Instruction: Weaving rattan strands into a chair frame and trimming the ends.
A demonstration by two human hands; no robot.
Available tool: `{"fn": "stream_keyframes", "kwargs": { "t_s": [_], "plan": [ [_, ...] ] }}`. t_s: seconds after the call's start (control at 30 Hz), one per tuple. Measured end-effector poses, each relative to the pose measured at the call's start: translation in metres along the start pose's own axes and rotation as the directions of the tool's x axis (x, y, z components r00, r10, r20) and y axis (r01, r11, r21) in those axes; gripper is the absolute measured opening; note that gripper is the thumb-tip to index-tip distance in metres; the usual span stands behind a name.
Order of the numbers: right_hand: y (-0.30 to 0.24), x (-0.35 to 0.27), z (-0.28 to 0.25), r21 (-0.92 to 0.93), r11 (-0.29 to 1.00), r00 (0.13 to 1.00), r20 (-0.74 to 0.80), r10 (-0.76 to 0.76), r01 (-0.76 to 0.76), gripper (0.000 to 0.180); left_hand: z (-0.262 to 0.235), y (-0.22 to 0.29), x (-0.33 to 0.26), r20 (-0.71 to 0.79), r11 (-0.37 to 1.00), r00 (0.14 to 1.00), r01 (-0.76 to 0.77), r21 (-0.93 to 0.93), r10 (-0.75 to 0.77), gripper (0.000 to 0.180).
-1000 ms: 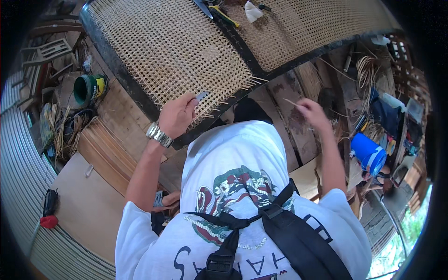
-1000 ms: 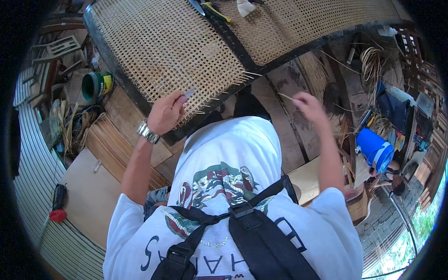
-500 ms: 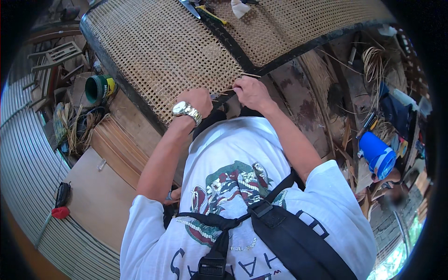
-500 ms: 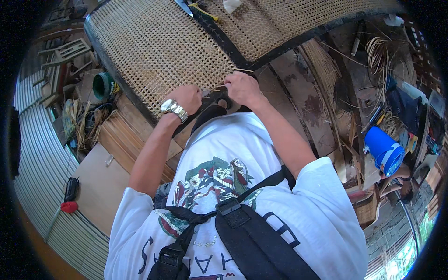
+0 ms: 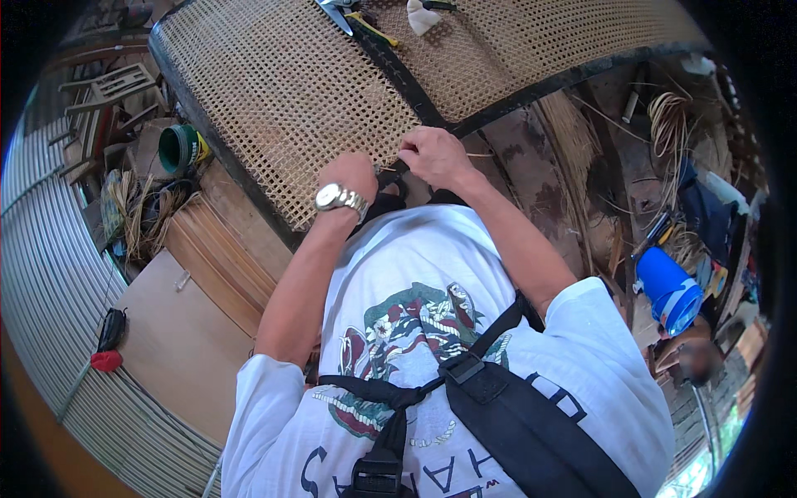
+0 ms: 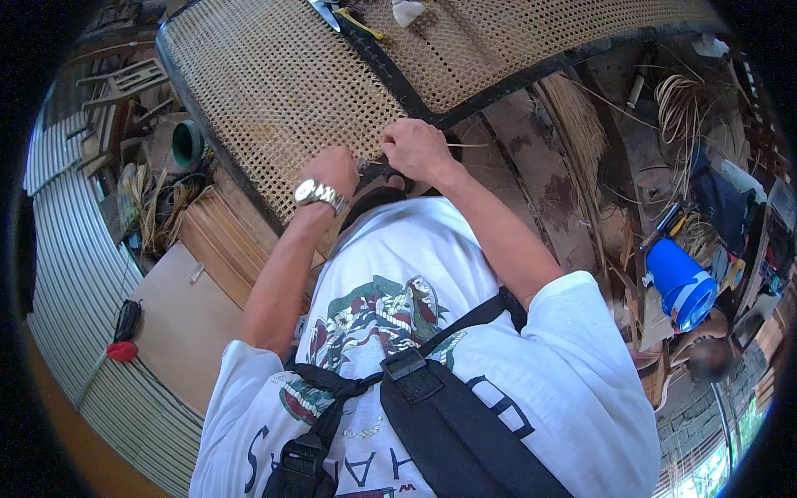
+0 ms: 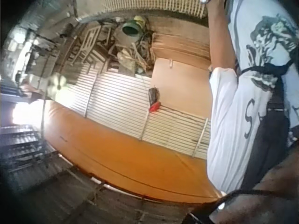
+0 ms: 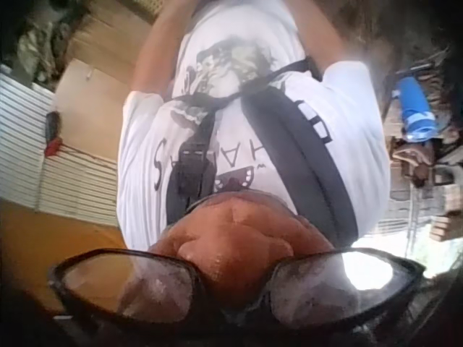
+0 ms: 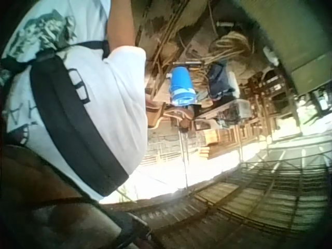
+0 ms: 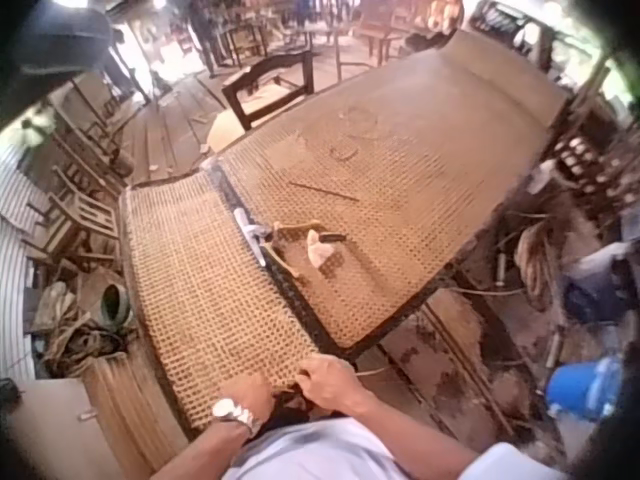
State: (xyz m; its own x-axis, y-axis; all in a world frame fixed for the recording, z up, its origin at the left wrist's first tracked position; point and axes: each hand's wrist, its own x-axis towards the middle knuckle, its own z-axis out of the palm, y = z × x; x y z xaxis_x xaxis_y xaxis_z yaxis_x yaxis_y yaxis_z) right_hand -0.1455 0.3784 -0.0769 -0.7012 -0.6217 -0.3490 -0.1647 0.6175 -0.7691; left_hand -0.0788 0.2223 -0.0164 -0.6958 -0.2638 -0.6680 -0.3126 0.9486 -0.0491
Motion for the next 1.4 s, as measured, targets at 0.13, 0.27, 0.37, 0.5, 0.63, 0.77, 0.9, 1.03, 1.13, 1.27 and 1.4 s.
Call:
{"fn": "stream_keyframes", "kwargs": {
  "t_s": [0.13,0.27,0.37,0.5,0.63,0.77,0.9,1.03,1.13,1.27,1.4],
  "plan": [
    [0.004,0.001,0.006,-0.016,0.999,0.999,0.001,-0.050,0.050,0.020,0.034,-0.006,-0.012,-0.150,0.995,0.988,0.010,-0.104,-0.026,0.026],
    [0.006,-0.001,0.018,-0.049,0.995,0.994,-0.068,-0.090,0.086,0.019,0.061,-0.004,-0.016,-0.331,0.997,0.944,-0.020,-0.075,-0.006,0.022],
    [0.007,-0.001,0.024,-0.086,0.991,0.987,-0.114,-0.111,0.102,0.019,0.069,-0.003,-0.017,-0.411,0.996,0.911,-0.058,-0.061,0.028,0.022],
    [0.011,0.005,0.029,-0.103,0.988,0.990,-0.066,-0.125,0.117,0.019,0.068,0.001,-0.023,-0.417,0.997,0.909,-0.021,-0.071,-0.010,0.022],
    [0.017,0.009,0.035,-0.054,0.994,0.995,0.037,-0.097,0.099,0.018,0.054,0.002,-0.022,-0.324,0.994,0.945,0.004,-0.112,-0.041,0.020],
    [0.018,0.008,0.040,-0.037,0.988,0.989,0.001,-0.148,0.148,0.014,0.036,-0.008,-0.001,-0.075,0.972,0.994,0.065,-0.225,-0.084,0.027],
    [0.012,0.009,0.038,-0.171,0.969,0.984,0.040,-0.175,0.179,0.013,0.039,-0.008,-0.002,-0.162,0.996,0.987,-0.027,-0.082,0.014,0.018],
    [0.005,0.013,0.039,-0.214,0.947,0.968,0.135,-0.213,0.238,0.013,0.043,-0.007,-0.010,-0.242,0.980,0.970,-0.032,-0.196,-0.017,0.021],
    [0.004,0.012,0.037,-0.194,0.949,0.965,0.129,-0.227,0.249,0.012,0.036,-0.006,-0.003,-0.160,0.982,0.983,0.057,-0.178,-0.086,0.030],
    [0.006,0.007,0.023,-0.156,0.977,0.986,0.099,-0.131,0.145,0.015,0.025,0.000,0.012,-0.062,0.979,0.990,0.114,-0.170,-0.126,0.031],
    [-0.006,0.000,0.004,-0.382,0.915,0.988,-0.035,-0.152,0.128,0.022,0.007,-0.004,0.001,-0.139,0.996,0.990,-0.012,-0.093,-0.001,0.031]
  ]
}}
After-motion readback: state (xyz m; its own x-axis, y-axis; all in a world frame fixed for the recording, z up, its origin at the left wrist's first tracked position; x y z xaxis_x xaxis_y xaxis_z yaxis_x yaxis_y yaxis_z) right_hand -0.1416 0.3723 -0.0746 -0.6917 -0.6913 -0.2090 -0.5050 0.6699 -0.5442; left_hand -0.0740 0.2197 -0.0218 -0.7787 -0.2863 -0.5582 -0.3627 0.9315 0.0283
